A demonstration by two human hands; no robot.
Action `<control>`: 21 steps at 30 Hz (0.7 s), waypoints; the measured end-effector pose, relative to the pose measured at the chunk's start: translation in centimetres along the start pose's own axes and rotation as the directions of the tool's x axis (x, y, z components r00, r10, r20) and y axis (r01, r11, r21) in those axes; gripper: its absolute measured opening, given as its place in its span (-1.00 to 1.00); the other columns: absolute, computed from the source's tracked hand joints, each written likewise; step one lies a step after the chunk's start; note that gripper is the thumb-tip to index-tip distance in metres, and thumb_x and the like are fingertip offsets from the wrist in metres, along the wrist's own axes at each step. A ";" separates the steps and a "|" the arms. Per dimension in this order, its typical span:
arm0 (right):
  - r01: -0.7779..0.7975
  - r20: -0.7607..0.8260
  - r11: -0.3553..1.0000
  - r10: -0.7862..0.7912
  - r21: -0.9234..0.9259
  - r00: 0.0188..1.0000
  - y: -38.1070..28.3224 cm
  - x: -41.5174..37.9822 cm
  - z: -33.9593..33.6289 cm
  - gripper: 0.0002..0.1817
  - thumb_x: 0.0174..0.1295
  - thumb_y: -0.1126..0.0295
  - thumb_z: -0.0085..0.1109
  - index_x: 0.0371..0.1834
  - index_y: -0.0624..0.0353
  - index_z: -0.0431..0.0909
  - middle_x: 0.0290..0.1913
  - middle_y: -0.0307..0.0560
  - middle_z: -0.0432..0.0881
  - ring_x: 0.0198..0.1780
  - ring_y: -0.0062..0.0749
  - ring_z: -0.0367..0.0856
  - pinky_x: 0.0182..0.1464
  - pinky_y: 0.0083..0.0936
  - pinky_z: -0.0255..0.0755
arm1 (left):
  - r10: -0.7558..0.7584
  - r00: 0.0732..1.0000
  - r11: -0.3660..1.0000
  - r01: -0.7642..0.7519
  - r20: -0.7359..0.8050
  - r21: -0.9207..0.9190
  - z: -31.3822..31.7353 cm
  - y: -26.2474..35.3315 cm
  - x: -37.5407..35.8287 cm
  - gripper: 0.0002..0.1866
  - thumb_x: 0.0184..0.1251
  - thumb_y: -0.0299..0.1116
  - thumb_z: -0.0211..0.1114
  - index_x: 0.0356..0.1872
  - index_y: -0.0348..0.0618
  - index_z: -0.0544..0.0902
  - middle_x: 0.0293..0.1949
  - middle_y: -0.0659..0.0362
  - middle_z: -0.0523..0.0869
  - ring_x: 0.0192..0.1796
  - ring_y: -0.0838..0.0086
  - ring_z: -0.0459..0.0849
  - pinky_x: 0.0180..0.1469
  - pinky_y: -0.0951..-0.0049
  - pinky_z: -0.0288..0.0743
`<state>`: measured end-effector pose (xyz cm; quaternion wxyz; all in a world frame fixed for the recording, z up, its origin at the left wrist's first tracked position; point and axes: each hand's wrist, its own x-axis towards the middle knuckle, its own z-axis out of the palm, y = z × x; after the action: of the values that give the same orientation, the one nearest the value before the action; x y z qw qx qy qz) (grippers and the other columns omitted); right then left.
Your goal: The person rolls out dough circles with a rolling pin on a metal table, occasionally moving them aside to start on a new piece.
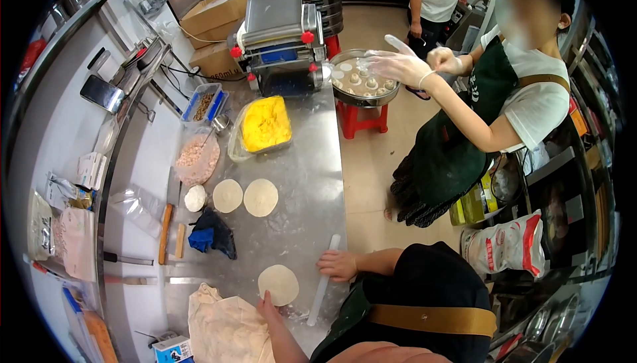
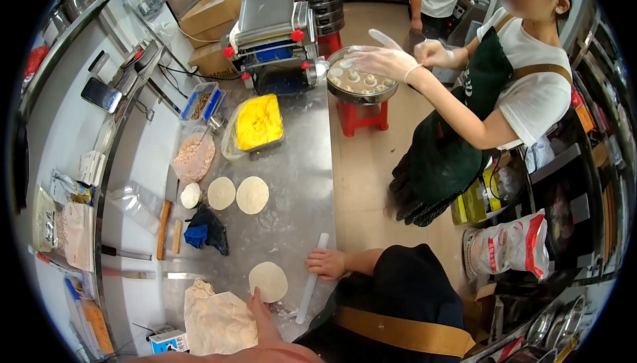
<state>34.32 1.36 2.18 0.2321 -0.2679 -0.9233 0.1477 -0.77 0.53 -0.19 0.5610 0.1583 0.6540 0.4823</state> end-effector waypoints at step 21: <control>0.007 -0.009 1.000 -0.008 -0.022 1.000 -0.1 0.1 -0.5 -0.60 0.01 0.19 0.20 -0.09 0.11 0.45 0.09 0.02 0.44 0.15 -0.10 0.38 0.33 -0.16 0.09 | 0.024 1.000 1.000 -0.024 0.015 -0.010 0.4 0.2 -0.5 -0.69 0.26 -0.30 0.36 -0.15 -0.35 0.56 -0.17 -0.01 0.68 -0.21 0.24 0.72 -0.20 0.25 0.67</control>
<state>34.48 1.44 2.71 0.2337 -0.2675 -0.9249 0.1356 -0.32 0.45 0.33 0.5611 0.1670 0.6453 0.4908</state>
